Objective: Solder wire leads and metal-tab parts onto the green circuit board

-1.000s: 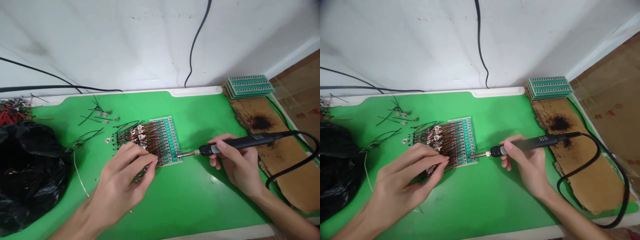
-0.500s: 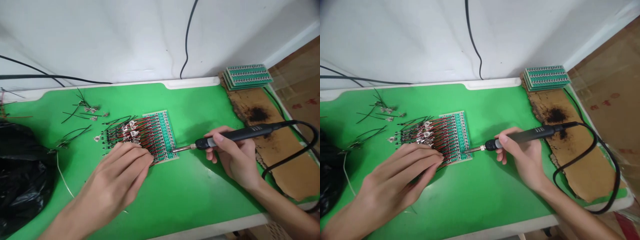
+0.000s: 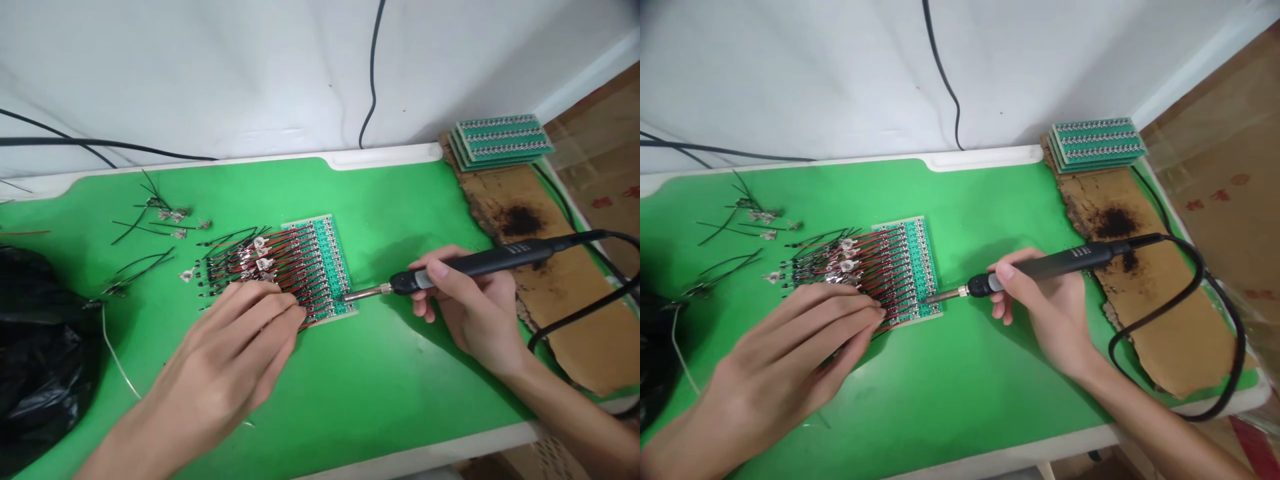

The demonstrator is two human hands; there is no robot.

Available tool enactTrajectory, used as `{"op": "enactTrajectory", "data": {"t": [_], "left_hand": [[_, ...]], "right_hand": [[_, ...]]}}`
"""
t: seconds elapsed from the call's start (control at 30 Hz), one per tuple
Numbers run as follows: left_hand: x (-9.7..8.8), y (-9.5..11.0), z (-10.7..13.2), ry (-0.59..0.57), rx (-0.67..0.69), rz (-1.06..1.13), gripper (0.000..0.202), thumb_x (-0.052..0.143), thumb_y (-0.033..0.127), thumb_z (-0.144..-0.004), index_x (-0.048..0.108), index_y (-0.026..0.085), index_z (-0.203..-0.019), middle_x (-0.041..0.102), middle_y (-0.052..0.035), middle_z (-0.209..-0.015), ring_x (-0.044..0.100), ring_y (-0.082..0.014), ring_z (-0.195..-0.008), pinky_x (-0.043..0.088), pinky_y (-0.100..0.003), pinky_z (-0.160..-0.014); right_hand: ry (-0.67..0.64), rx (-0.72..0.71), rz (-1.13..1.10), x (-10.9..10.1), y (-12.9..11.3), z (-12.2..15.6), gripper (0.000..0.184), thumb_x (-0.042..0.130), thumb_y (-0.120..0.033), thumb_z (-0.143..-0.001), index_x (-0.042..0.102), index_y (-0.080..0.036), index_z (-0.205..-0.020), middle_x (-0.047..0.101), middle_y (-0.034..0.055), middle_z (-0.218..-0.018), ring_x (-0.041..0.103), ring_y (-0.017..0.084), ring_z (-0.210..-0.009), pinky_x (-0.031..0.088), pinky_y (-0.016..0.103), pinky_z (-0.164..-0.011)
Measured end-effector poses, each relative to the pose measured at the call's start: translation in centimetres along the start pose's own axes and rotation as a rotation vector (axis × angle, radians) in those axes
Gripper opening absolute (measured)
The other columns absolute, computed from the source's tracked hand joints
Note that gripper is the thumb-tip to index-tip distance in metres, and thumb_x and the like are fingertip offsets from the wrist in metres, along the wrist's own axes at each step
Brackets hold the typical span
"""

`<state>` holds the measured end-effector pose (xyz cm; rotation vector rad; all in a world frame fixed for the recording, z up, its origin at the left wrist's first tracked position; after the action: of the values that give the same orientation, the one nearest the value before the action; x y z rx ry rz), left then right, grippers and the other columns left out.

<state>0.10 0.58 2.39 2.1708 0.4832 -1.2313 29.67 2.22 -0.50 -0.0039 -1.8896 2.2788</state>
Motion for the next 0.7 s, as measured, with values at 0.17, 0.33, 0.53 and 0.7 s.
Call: {"op": "enactTrajectory", "data": {"t": [0.17,0.33,0.53,0.7], "left_hand": [[-0.06,0.01,-0.13,0.002,0.019,-0.015,0.027,0.073,0.003,-0.104,0.071,0.012,-0.13,0.08,-0.0072,-0.118,0.072,-0.0212,-0.114,0.061,-0.041,-0.109],[-0.05,-0.01,-0.34,0.006,0.013,-0.01,0.026,0.072,0.004,-0.105,0.071,0.013,-0.129,0.08,-0.007,-0.116,0.074,-0.021,-0.112,0.063,-0.041,-0.107],[-0.02,0.02,-0.34,-0.008,0.032,-0.005,0.025,0.072,0.002,-0.104,0.071,0.01,-0.128,0.078,-0.0073,-0.116,0.072,-0.019,-0.113,0.061,-0.038,-0.11],[0.01,-0.15,-0.25,-0.024,0.041,-0.001,0.025,0.073,0.002,-0.104,0.072,0.01,-0.128,0.077,-0.0079,-0.117,0.071,-0.0193,-0.115,0.06,-0.039,-0.111]], "right_hand": [[0.0,0.01,-0.008,-0.01,0.05,-0.04,0.035,0.099,-0.055,-0.087,0.087,-0.022,-0.088,0.074,0.002,-0.065,0.068,0.014,-0.048,0.053,0.021,-0.039],[0.004,0.008,-0.012,0.03,0.0,-0.1,0.036,0.099,-0.056,-0.086,0.087,-0.022,-0.086,0.073,0.0019,-0.064,0.068,0.015,-0.048,0.053,0.022,-0.039],[-0.001,-0.006,-0.002,0.04,0.08,-0.13,0.034,0.098,-0.054,-0.089,0.086,-0.022,-0.087,0.073,0.0016,-0.065,0.067,0.015,-0.048,0.052,0.023,-0.038],[0.004,-0.005,0.002,0.0,0.14,-0.08,0.035,0.098,-0.054,-0.089,0.086,-0.021,-0.088,0.073,0.0016,-0.066,0.068,0.015,-0.048,0.052,0.023,-0.038]]}}
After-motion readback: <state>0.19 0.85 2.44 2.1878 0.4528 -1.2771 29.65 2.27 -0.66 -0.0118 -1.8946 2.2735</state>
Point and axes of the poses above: each hand's wrist, its own z-axis away from the middle knuckle, its own x-axis out of the palm, y = z × x, the point moved 3 cm from there along -z, towards the middle knuckle
